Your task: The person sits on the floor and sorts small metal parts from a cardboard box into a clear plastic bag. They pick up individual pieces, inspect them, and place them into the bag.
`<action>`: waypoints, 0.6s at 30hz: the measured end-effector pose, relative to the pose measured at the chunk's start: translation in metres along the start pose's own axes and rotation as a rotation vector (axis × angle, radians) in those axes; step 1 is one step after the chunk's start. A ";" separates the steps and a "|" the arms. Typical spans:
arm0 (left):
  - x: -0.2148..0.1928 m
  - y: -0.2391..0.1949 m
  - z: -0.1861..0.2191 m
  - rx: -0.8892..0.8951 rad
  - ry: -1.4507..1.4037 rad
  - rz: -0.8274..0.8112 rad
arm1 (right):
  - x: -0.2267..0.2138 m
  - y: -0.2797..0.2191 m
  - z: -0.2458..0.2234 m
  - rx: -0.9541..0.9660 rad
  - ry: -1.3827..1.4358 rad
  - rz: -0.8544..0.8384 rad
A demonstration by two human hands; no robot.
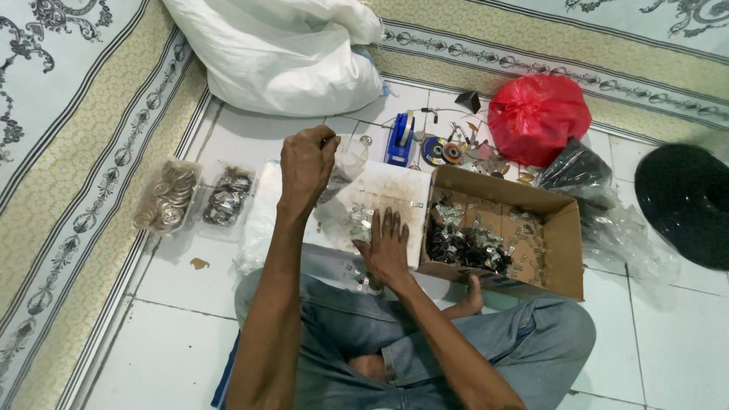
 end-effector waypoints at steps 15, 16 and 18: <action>0.010 -0.010 0.005 -0.013 -0.090 -0.007 | 0.011 0.066 0.041 -0.315 0.078 -0.250; 0.013 -0.011 0.005 -0.013 -0.092 -0.006 | 0.024 0.060 0.051 -0.316 0.076 -0.250; 0.019 -0.011 0.006 -0.020 -0.056 -0.010 | 0.049 0.050 0.073 -0.286 -0.001 -0.177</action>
Point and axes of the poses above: each hand's wrist, its own y-axis towards the middle knuckle, its own x-axis out of the palm, z = x × y, the point moved 3 cm from there along y, towards the middle knuckle, and after that the axes turned 11 degrees about y, right-handed, at the moved point
